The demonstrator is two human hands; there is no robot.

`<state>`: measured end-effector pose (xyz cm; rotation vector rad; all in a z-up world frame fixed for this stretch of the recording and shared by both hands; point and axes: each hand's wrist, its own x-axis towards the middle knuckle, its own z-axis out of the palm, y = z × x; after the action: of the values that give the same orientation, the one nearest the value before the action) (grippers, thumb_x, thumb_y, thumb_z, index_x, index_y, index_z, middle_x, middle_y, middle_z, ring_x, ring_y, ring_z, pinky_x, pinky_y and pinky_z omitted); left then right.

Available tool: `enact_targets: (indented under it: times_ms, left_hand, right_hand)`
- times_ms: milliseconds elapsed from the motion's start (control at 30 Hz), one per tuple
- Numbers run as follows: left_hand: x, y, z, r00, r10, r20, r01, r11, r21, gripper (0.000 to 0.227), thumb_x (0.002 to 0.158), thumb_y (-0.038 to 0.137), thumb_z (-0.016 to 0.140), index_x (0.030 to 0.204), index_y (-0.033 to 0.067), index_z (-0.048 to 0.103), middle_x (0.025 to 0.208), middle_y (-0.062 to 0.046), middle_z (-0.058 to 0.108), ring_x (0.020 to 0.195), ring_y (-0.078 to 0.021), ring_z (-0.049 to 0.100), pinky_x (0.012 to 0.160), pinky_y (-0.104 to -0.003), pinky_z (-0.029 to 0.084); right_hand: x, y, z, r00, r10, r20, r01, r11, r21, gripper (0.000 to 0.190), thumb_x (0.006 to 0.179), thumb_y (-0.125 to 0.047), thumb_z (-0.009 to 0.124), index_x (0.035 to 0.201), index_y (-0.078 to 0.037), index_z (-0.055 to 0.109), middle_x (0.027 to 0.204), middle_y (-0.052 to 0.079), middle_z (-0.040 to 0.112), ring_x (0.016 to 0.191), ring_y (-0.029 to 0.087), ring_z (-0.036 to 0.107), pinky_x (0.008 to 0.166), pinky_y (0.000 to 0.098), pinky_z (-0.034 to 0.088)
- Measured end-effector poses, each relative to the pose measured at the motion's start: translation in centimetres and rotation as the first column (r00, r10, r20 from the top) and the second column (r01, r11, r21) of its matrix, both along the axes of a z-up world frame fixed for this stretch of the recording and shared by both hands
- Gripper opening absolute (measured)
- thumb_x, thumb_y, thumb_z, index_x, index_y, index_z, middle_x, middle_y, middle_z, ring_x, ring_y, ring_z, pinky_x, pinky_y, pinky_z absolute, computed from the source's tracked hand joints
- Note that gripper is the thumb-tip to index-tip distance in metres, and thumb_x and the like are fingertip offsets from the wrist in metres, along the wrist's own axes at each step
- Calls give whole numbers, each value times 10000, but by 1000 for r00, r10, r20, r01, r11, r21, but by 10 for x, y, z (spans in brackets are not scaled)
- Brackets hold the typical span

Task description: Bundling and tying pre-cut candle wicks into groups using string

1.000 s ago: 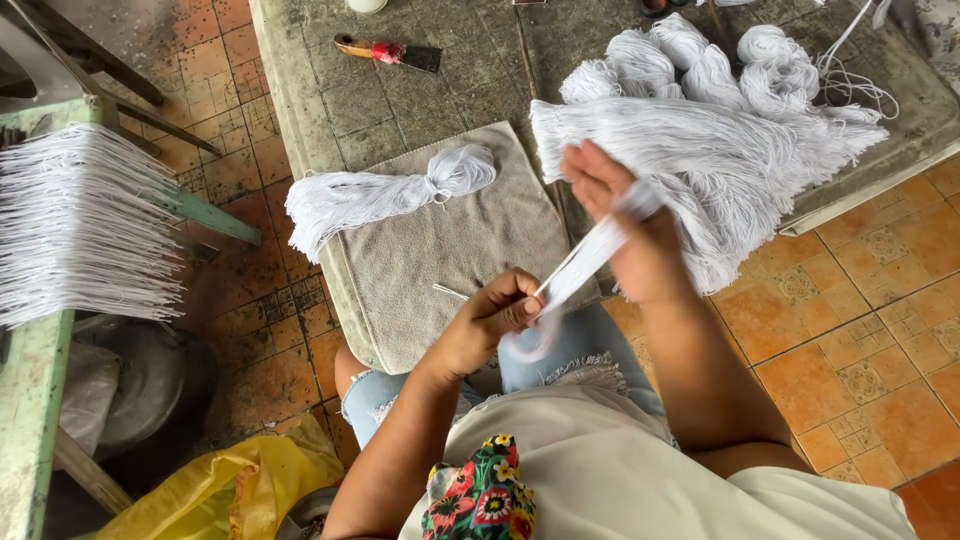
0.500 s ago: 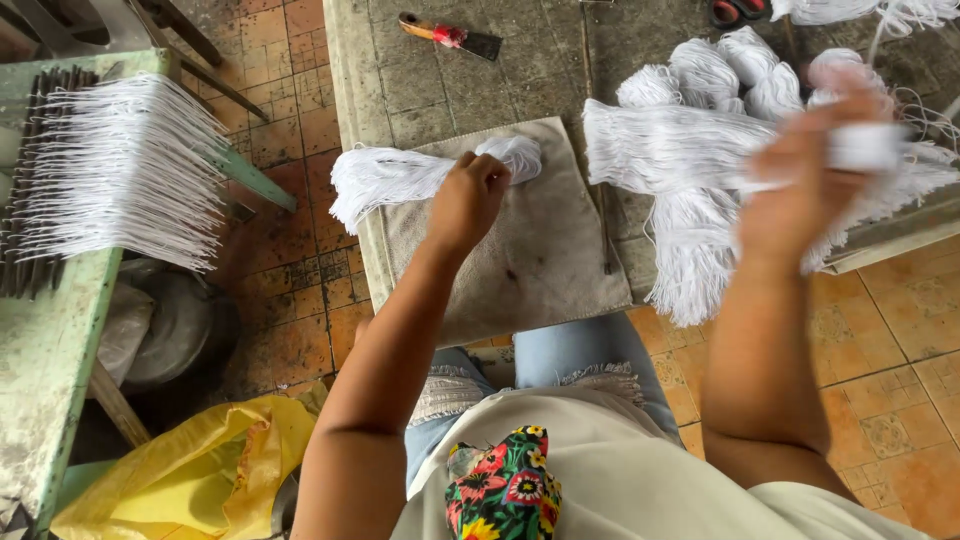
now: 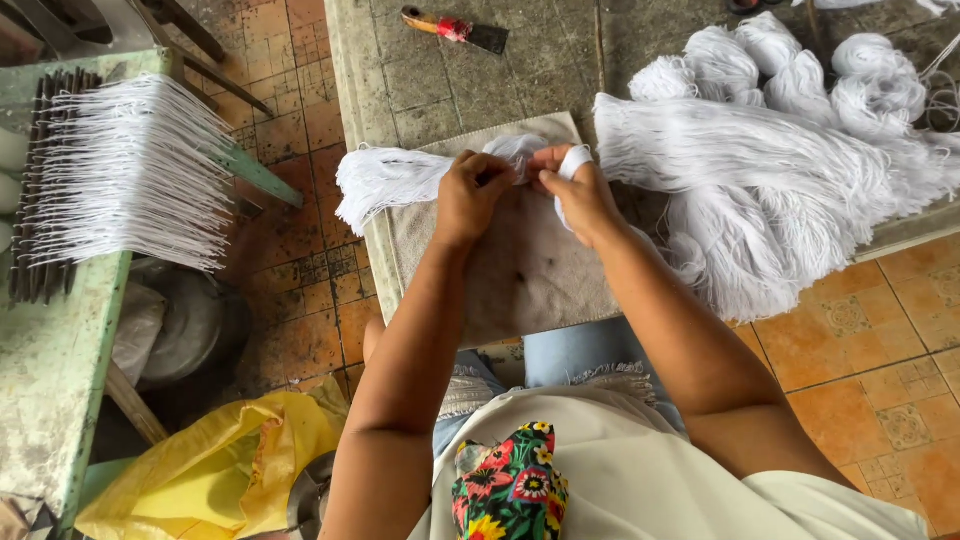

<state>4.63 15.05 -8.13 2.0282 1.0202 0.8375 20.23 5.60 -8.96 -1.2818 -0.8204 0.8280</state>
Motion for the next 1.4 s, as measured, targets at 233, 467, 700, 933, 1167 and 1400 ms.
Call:
enact_targets:
  times_ms: [233,467,700,933,1167,1400]
  left_hand:
    - [-4,3,8,972,-69,223,112,977,-184,114,821,237,808,886,151,772,886,-56,628,870,-223,679,832,-377,547]
    - [-8,2,13,930,-78,358,194,934,-300,108,823,181,756,892,97,757,856,-52,595,804,-158,619,777,-338,515]
    - [-4,2,8,911,-45,410,213,903,-374,96,851,133,702,915,71,738,766,-39,614,736,-142,604,711,-295,487]
    - [-6,1,10,912,-55,406,221,900,-376,80,873,142,692,923,87,723,741,-30,633,732,-128,593,704,-276,473]
    - [-1,6,1,922,-12,388,166,916,-364,90,911,151,690,969,97,733,745,-27,650,732,-138,610,736,-291,484]
    - [-1,-5,20,974,53,218,15,953,-302,262,1007,275,641,1211,117,688,848,-55,741,790,-202,698,810,-404,547]
  right_hand:
    - [4,3,-10,982,-13,189,31,995,-95,193,945,-60,690,1127,-57,755,978,123,732,891,198,748,778,335,643]
    - [1,3,8,982,-2,187,34,985,-167,176,962,-55,674,1129,-29,724,971,144,742,837,193,757,767,325,645]
    - [-5,1,27,914,62,401,56,959,-277,212,931,-127,739,1135,-69,726,1012,129,733,856,222,772,751,360,631]
    - [-4,1,15,819,47,571,90,974,-209,294,936,-381,791,1027,-103,765,917,130,704,922,302,723,838,424,564]
    - [1,12,-7,778,32,627,91,982,-163,229,890,-389,844,980,-185,793,948,118,601,975,337,678,845,446,552]
    - [56,-35,46,811,44,-583,-88,995,-47,134,912,-191,745,995,-272,678,936,-52,718,859,113,721,758,276,627]
